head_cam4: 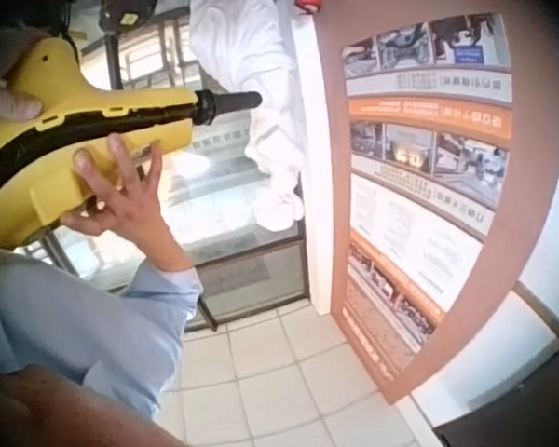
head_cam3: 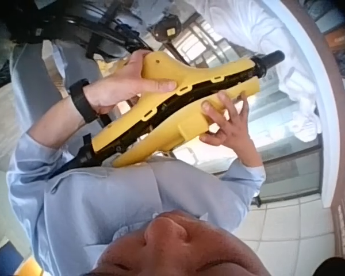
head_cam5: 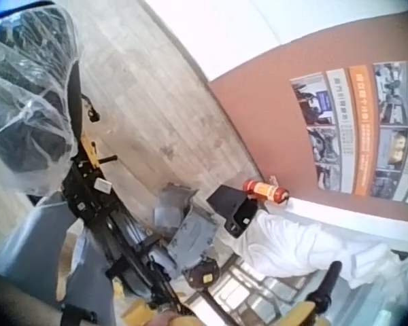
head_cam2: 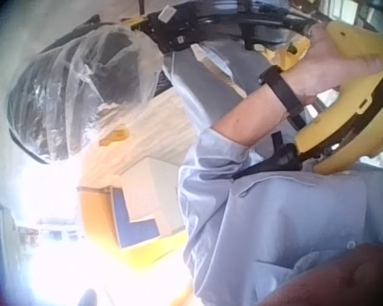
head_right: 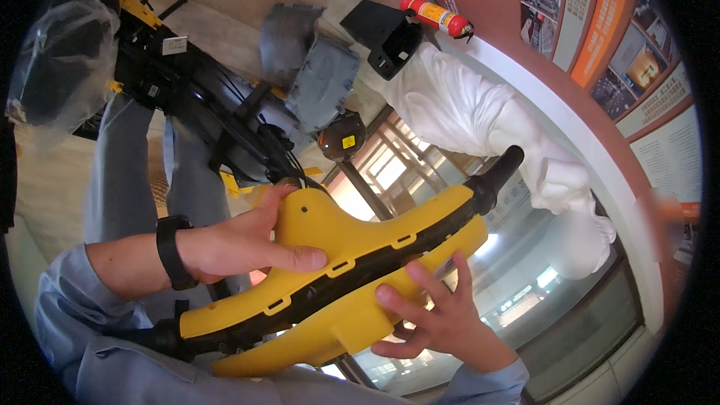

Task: The recorder is assembling and repairing various plastic and mechanical parts of a yellow electric scooter or motorcycle using a drill and manual hand coordination.

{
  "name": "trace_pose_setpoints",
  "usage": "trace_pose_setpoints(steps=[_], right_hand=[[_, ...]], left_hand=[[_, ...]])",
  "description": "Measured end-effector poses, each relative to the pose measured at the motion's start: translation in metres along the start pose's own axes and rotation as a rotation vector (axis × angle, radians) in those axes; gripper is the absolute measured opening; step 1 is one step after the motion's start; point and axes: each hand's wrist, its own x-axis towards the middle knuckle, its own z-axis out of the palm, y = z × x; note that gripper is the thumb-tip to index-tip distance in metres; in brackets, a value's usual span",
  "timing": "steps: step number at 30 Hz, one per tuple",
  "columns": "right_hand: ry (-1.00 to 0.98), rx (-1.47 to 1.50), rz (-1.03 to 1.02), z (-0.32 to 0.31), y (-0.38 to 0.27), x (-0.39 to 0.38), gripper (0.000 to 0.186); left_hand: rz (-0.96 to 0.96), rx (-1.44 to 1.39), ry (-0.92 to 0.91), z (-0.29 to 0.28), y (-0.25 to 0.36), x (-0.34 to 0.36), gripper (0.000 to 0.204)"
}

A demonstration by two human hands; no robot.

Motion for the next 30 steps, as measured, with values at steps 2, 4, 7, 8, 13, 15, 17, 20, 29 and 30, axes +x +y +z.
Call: trace_pose_setpoints(steps=[2,4,7,8,13,15,17,20,29,30], right_hand=[[0.05,-0.046,-0.02,0.008,0.004,-0.004,0.064],[0.077,-0.106,-0.024,0.011,0.006,-0.012,0.065],[0.131,-0.097,-0.015,0.019,0.007,-0.017,0.065],[0.124,-0.048,0.012,0.018,0.005,-0.014,0.066],[0.116,0.145,0.096,0.007,-0.006,-0.005,0.097],[0.11,0.12,0.13,0.003,-0.011,-0.006,0.094],[0.141,0.101,0.154,-0.002,-0.017,-0.007,0.091],[0.219,0.103,0.222,0.004,-0.026,-0.018,0.1],[1.408,0.65,0.843,0.148,-0.082,-0.014,0.086],[1.615,0.807,0.879,0.177,-0.087,0.001,0.086]], left_hand=[[-0.032,0.007,0.063,0.004,-0.001,-0.008,0.106],[-0.055,0.288,0.221,0.01,-0.006,-0.008,0.105],[-0.16,-0.044,0.098,0.019,0.009,-0.024,0.118],[-0.22,0.083,0.214,0.023,0.013,-0.029,0.103],[-0.382,0.06,-0.01,0.027,0.019,-0.043,0.07],[-0.339,0.424,0.047,0.033,0.026,-0.062,0.074],[-0.328,0.421,0.128,0.034,0.02,-0.078,0.072],[-0.209,0.582,0.127,0.035,0.01,-0.09,0.069],[-0.059,0.739,0.18,0.048,0.0,-0.109,0.072],[-0.067,0.757,0.182,0.049,-0.001,-0.106,0.072]])
